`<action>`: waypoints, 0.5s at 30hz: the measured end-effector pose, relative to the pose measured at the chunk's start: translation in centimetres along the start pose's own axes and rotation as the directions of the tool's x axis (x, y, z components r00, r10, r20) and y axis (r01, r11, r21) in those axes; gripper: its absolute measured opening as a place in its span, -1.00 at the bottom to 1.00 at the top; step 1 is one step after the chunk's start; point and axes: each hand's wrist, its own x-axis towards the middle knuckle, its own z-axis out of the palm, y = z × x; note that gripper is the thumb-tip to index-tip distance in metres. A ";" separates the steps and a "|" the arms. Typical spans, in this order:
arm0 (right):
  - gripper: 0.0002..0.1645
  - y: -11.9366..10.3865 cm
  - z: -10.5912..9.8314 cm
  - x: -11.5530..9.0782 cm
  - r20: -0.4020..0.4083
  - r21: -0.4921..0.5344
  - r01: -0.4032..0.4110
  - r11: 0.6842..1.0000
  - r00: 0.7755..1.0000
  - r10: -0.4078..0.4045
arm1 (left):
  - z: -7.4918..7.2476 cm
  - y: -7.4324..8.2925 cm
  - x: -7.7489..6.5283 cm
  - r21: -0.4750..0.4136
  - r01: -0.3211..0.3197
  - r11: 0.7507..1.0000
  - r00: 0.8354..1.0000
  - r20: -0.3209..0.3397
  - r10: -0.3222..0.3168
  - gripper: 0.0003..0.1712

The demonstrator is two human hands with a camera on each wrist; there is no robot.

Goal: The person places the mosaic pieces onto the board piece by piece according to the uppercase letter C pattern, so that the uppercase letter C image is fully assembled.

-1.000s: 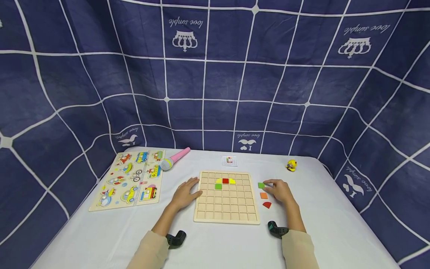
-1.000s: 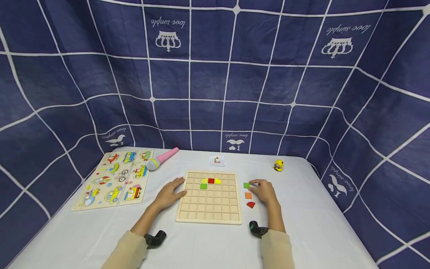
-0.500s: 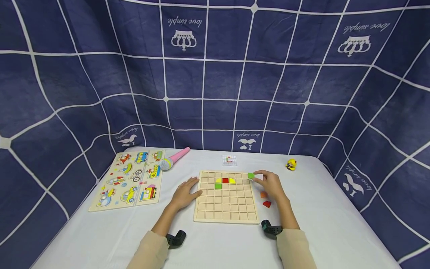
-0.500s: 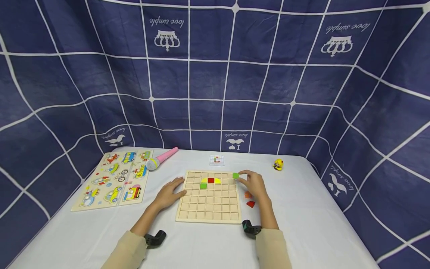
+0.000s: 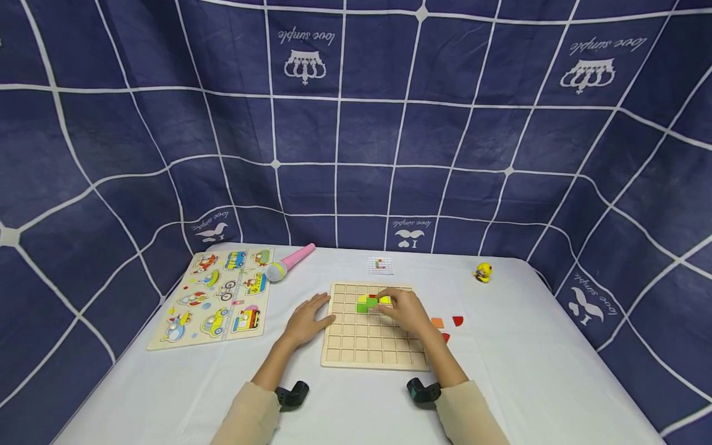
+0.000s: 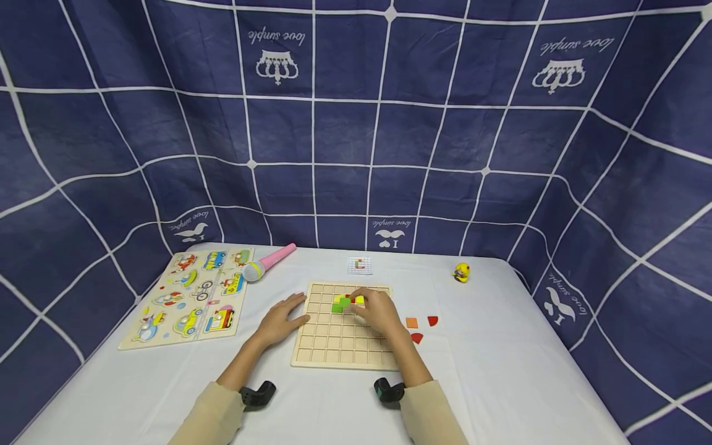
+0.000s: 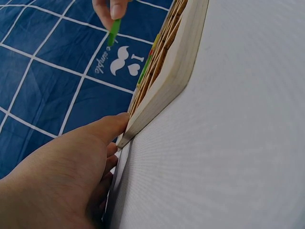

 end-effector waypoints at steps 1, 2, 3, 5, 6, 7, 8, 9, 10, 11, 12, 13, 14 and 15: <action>-0.68 -0.1 0.3 0.0 0.011 -0.008 0.005 1.000 1.000 -0.005 | 0.0 0.0 0.0 -0.001 0.003 1.000 1.000 0.000 -0.003 -0.31; -0.68 -0.2 0.6 -0.1 0.022 -0.014 0.012 1.000 1.000 -0.012 | 0.0 0.0 0.0 -0.003 0.007 1.000 1.000 0.002 -0.007 -0.31; -0.67 -0.4 0.9 -0.1 0.032 -0.025 0.020 0.999 0.999 -0.019 | 0.0 0.0 0.0 -0.005 0.006 1.000 1.000 -0.001 -0.006 -0.31; -0.67 -0.5 1.3 -0.2 0.049 -0.049 0.048 0.998 0.998 -0.046 | 0.0 0.0 0.0 -0.007 0.004 1.000 1.000 -0.005 -0.004 -0.31; -0.67 -0.7 1.5 -0.2 0.054 -0.059 0.059 0.996 0.997 -0.056 | 0.0 0.0 0.0 -0.006 0.003 1.000 1.000 -0.006 -0.003 -0.31; -0.68 -0.8 1.6 -0.3 0.058 -0.071 0.070 0.995 0.996 -0.066 | 0.0 0.0 0.0 -0.006 0.002 1.000 1.000 -0.005 -0.002 -0.31; -0.68 -0.9 1.7 -0.3 0.062 -0.078 0.077 0.994 0.995 -0.072 | 0.0 0.0 0.0 -0.005 0.002 1.000 1.000 -0.003 -0.002 -0.31; -0.69 -0.9 1.9 -0.4 0.064 -0.085 0.082 0.993 0.995 -0.077 | 0.0 0.0 0.0 -0.003 -0.004 1.000 1.000 -0.005 0.004 -0.31; -0.69 -1.0 2.0 -0.4 0.067 -0.094 0.085 0.992 0.995 -0.079 | 0.0 0.0 0.0 -0.003 -0.005 1.000 1.000 -0.003 0.005 -0.31; -0.70 -1.0 2.0 -0.5 0.070 -0.101 0.086 0.991 0.994 -0.079 | 0.0 0.0 0.0 -0.001 -0.006 1.000 1.000 -0.001 0.006 -0.31; -0.71 -1.1 2.1 -0.5 0.073 -0.107 0.081 0.991 0.995 -0.073 | -0.1 0.0 -0.1 -0.002 -0.010 1.000 1.000 -0.003 0.010 -0.32; -0.71 -1.1 2.2 -0.5 0.075 -0.110 0.077 0.991 0.995 -0.069 | -0.1 0.0 -0.1 -0.002 -0.013 1.000 1.000 -0.003 0.013 -0.32; -0.71 -1.1 2.3 -0.6 0.076 -0.115 0.075 0.990 0.995 -0.067 | -0.1 0.0 -0.1 -0.003 -0.015 1.000 1.000 -0.005 0.015 -0.32; -0.72 -1.0 2.4 -0.6 0.078 -0.121 0.072 0.990 0.995 -0.063 | -0.1 0.0 -0.1 -0.005 -0.017 1.000 1.000 -0.007 0.017 -0.33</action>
